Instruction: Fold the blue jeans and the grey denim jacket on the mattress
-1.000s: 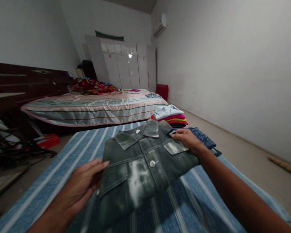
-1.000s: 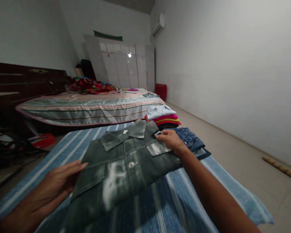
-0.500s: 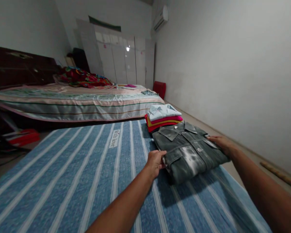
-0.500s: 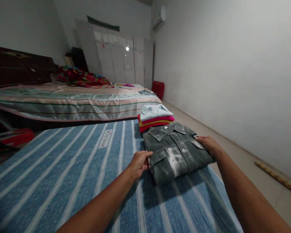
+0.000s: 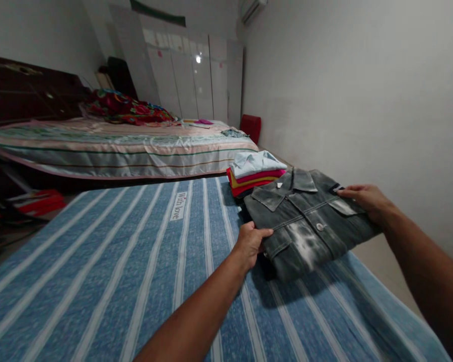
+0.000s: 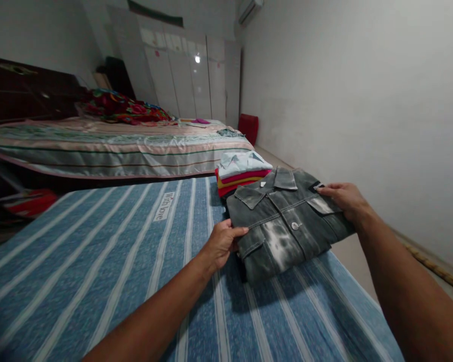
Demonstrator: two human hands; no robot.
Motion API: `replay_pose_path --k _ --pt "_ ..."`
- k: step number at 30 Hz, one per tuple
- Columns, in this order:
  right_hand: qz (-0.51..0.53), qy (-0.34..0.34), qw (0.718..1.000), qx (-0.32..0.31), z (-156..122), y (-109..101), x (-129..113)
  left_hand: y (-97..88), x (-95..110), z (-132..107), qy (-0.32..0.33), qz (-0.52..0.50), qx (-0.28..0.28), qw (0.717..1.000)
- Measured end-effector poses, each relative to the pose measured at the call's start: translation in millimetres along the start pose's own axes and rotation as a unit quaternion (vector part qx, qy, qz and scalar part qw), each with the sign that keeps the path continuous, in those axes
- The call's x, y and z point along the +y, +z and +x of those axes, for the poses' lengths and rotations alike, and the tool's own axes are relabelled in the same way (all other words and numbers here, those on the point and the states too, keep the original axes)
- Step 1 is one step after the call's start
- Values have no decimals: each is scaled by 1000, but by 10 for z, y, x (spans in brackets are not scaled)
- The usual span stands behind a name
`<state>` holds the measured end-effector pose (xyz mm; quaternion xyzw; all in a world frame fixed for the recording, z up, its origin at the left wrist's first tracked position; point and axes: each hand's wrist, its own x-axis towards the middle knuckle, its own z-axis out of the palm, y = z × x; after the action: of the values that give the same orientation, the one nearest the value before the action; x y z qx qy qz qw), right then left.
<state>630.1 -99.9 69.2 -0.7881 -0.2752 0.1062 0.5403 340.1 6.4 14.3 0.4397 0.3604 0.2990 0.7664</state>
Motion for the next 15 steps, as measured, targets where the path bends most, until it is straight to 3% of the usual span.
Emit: replay_pose_path --k 4,7,9,12,15 --pt "-44 95 993 -59 -66 74 246 0 -99 20 -22 -8 18 1000" --pt "-94 95 990 -52 -86 84 314 22 -88 11 2 7 20 1000" --pt "-199 36 979 -5 -126 89 235 39 -60 -2 13 15 25 999" --pt "-347 -138 926 54 -305 202 26 47 -42 -18 21 21 35 999" --pt "-373 -294 880 -27 -595 468 -106 34 -66 -17 27 22 37 999"
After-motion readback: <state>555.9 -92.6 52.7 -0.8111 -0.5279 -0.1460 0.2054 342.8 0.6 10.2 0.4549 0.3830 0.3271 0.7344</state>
